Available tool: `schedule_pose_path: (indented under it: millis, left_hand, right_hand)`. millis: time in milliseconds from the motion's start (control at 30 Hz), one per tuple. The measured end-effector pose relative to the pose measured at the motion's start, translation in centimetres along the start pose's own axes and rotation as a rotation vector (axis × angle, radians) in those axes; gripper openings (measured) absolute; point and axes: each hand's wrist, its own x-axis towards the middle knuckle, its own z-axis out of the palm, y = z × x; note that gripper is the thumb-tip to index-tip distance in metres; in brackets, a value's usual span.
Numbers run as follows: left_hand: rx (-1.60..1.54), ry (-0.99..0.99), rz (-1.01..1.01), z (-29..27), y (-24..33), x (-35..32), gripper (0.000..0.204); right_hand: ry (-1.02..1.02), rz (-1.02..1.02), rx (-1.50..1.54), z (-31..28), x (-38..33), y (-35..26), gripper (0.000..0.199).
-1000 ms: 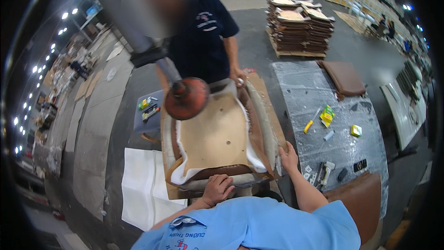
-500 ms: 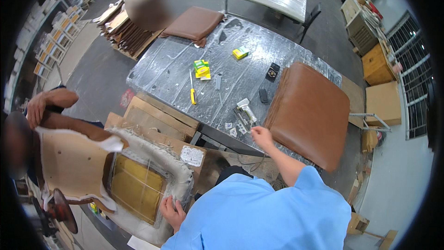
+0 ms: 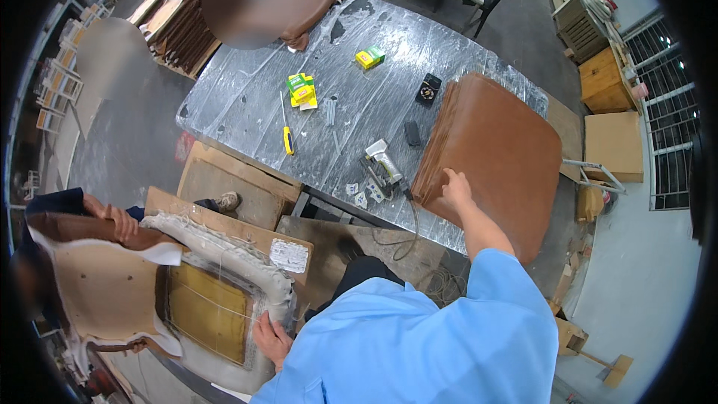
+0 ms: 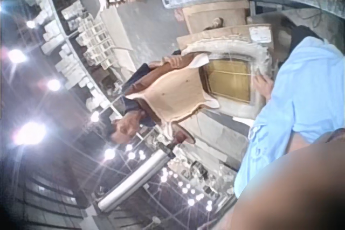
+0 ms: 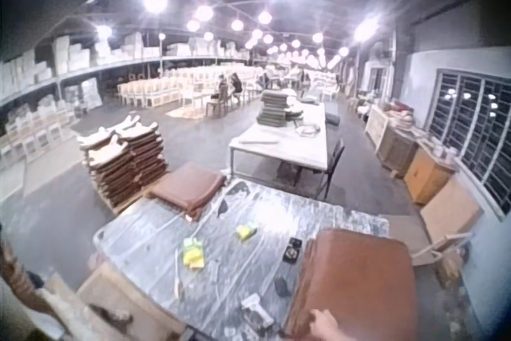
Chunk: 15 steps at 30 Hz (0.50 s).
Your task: The person stretches and staples fabric onto a chair seat frame using a pneumatic staple gun. A coworker assists by holding the frame and applying pressure. The person flips the seat, covers it with a protective sheet, and repeats the process on the other side.
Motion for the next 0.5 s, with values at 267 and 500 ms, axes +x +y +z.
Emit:
schedule_pose_path:
  millis: [267,500]
  left_hand:
    - [-0.006,0.049,0.072,-0.3,0.8,0.2,0.041]
    - [0.07,0.014,0.006,0.0,0.6,0.2,0.043]
  right_hand:
    - [-0.269,-0.064,-0.283,-2.0,5.1,-0.6,0.048]
    - [-0.291,-0.137,-0.301,-3.4,5.4,-1.8,0.034]
